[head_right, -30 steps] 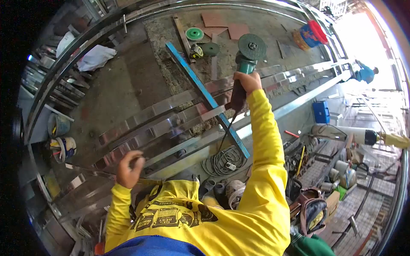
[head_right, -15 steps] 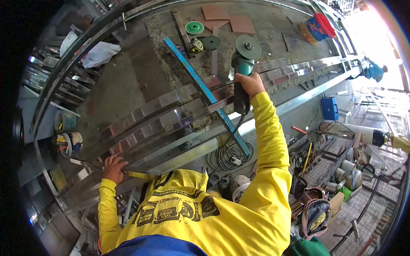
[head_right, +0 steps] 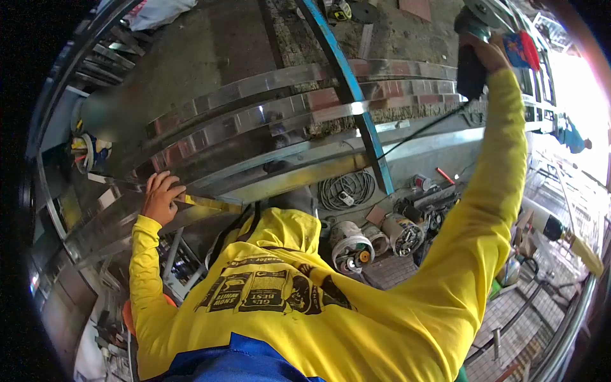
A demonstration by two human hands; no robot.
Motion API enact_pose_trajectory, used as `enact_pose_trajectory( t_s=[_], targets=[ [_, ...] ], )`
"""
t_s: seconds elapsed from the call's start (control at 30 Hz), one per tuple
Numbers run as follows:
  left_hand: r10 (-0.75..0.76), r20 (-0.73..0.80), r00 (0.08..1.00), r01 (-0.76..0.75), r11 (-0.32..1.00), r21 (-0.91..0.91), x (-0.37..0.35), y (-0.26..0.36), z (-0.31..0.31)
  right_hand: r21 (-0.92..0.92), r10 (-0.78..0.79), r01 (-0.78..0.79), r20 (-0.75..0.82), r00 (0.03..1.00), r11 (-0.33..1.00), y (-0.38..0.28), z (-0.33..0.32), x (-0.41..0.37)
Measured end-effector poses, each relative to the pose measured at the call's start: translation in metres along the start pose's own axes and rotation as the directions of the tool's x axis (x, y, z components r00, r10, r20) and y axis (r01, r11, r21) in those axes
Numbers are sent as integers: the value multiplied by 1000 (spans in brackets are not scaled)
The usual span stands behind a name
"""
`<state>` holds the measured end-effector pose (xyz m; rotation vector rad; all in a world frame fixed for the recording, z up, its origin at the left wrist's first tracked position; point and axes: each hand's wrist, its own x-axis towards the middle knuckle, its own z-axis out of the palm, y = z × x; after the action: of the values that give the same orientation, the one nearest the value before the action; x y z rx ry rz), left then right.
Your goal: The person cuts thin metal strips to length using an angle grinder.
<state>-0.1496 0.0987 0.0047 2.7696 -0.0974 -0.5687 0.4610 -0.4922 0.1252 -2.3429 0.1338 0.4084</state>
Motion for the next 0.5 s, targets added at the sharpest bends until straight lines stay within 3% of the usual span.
enact_pose_trajectory(
  t_s=[0.07,0.13,0.23,0.27,0.33,0.4,0.5],
  targets=[
    [-20,32,999,20,1000,-3,9,3,-1,-279,106,-118,-56,993,953,29,26,107],
    [-22,66,998,23,1000,-3,8,8,2,-533,-41,6,-54,998,846,28,71,143],
    [-47,80,996,50,998,-40,7,9,12,-462,-25,22,-1,1000,887,-3,124,120],
    [-74,82,994,77,996,-38,6,12,11,-469,-16,44,65,998,882,5,138,115],
    [-119,74,990,121,992,-33,5,21,10,-473,3,15,38,999,881,38,167,130],
    [-145,54,988,146,989,-14,4,24,7,-440,32,-98,-155,987,893,70,191,145],
    [-165,-3,986,165,986,20,2,26,11,-491,125,-224,-225,966,842,68,194,126]
  ],
)
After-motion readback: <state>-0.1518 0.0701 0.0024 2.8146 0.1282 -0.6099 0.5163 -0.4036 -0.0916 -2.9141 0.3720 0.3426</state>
